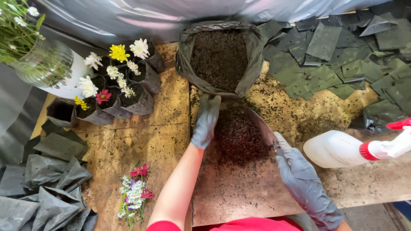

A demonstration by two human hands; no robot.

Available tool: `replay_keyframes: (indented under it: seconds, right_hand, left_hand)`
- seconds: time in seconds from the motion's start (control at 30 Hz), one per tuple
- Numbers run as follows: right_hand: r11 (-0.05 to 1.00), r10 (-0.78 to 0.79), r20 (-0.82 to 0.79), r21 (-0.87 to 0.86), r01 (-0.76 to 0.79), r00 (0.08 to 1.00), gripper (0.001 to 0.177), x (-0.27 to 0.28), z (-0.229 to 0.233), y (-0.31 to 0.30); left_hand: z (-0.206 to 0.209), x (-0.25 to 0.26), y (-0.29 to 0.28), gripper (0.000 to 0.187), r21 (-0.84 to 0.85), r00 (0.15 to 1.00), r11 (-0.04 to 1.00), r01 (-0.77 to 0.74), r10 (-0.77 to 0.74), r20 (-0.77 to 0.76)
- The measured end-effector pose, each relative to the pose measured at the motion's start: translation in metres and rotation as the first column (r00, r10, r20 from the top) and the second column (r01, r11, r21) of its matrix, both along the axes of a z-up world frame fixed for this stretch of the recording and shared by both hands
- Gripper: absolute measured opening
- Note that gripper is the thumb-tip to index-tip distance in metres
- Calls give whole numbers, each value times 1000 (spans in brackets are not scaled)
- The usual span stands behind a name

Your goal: A person uses a trowel and a small scoop to transfer soil from a large bag into small black plastic seedling bags on a wooden workbench.

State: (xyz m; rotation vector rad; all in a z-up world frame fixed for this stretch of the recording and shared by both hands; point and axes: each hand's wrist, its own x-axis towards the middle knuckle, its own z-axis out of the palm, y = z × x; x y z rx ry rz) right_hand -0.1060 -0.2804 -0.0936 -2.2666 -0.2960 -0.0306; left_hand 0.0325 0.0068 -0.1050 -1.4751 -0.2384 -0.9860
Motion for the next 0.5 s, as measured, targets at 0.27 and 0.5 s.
replay_keyframes:
  seconds: [0.27,0.5]
  right_hand:
    - [953,-91,-102,279,116,991,63,-5,61,11]
    - [976,-117,-52,178,124,992,64,-12,65,15]
  left_hand:
    - [-86,148,-3,39,926,844,175,-334,494,211]
    - [-69,148,-11,20,-454,812,-891,12,-257,524]
